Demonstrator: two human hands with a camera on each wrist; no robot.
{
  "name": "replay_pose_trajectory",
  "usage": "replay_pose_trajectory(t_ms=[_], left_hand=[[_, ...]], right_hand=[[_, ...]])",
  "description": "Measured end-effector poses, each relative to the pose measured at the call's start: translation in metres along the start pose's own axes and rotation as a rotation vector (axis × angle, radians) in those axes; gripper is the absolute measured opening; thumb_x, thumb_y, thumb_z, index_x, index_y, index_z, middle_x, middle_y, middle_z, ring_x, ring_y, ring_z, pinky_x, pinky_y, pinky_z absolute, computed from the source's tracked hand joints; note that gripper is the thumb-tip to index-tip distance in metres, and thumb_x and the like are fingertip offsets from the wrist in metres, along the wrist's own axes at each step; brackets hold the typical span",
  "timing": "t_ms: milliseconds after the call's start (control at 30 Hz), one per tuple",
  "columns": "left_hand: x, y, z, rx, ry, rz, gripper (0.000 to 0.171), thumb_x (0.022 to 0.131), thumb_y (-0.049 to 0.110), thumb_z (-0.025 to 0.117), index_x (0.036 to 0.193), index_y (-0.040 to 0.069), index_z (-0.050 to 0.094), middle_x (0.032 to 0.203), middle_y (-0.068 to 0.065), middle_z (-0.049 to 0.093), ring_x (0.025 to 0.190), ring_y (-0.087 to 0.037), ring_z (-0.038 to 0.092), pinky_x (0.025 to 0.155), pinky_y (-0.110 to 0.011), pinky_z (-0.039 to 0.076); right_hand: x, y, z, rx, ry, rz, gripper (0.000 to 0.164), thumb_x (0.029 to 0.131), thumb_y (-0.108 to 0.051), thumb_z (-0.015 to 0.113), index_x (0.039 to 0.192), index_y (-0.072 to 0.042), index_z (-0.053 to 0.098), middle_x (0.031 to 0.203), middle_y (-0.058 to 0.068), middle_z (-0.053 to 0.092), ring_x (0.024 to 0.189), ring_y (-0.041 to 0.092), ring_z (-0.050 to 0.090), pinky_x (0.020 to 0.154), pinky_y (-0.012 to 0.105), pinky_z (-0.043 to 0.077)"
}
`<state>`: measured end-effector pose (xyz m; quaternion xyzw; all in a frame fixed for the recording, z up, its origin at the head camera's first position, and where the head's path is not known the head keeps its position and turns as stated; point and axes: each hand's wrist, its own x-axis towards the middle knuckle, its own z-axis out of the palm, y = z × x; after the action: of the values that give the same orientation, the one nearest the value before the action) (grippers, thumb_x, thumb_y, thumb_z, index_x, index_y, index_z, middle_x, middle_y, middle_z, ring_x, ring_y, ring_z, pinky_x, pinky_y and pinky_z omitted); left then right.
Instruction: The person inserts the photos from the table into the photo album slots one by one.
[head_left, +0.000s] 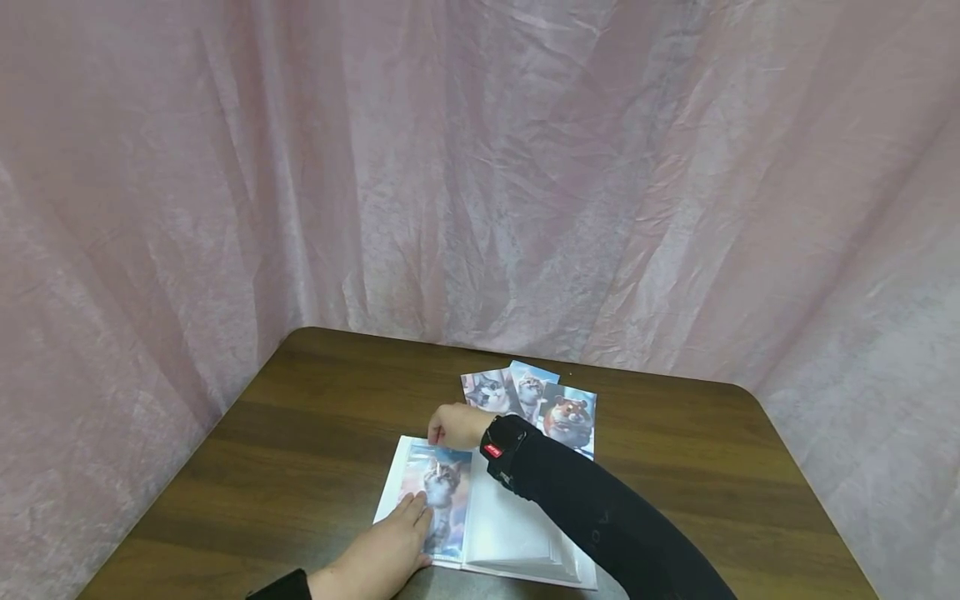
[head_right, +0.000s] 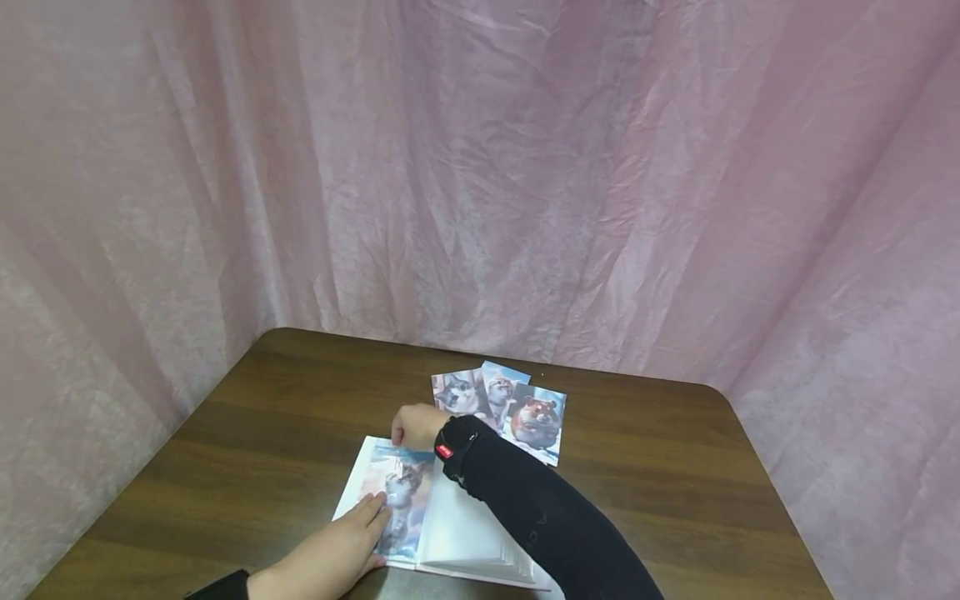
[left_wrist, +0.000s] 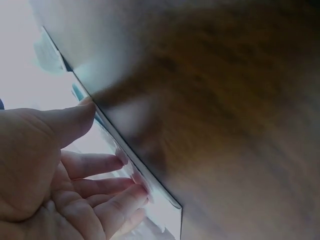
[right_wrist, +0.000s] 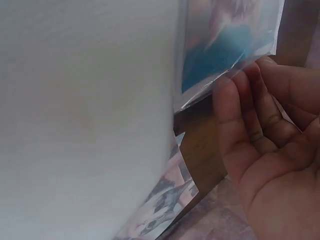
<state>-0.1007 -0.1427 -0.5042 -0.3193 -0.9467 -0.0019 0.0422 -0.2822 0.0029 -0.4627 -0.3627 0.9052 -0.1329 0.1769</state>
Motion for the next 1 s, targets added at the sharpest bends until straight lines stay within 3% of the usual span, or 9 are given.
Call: replay_pose_trajectory(t_ms=[200, 633, 1000], left_hand=[[0.000, -0.001, 0.000, -0.020, 0.003, -0.003, 0.057, 0.091, 0.036, 0.071, 0.125, -0.009, 0.063, 0.133, -0.028, 0.058, 0.121, -0.041, 0.059, 0.097, -0.041, 0.052], [-0.002, -0.002, -0.004, -0.041, 0.006, -0.010, 0.057, 0.092, 0.035, 0.069, 0.126, -0.010, 0.062, 0.134, -0.029, 0.057, 0.122, -0.041, 0.059, 0.095, -0.041, 0.054], [-0.002, -0.002, -0.005, -0.035, 0.003, 0.004, 0.056, 0.092, 0.035, 0.070, 0.125, -0.010, 0.063, 0.132, -0.029, 0.058, 0.121, -0.041, 0.059, 0.097, -0.042, 0.052]], right_hand=[[-0.004, 0.006, -0.008, 0.022, 0.047, -0.052, 0.015, 0.093, 0.001, 0.064, 0.093, -0.006, 0.077, 0.093, 0.003, 0.073, 0.087, 0.013, 0.066, 0.078, 0.025, 0.053], [-0.022, 0.049, -0.031, 0.076, 0.187, -0.035, 0.011, 0.094, -0.003, 0.064, 0.097, 0.000, 0.074, 0.089, 0.004, 0.072, 0.080, 0.015, 0.064, 0.075, 0.030, 0.053], [-0.052, 0.113, -0.036, 0.122, 0.269, 0.148, 0.011, 0.096, -0.007, 0.064, 0.100, -0.002, 0.074, 0.090, 0.004, 0.070, 0.073, 0.011, 0.060, 0.074, 0.032, 0.053]])
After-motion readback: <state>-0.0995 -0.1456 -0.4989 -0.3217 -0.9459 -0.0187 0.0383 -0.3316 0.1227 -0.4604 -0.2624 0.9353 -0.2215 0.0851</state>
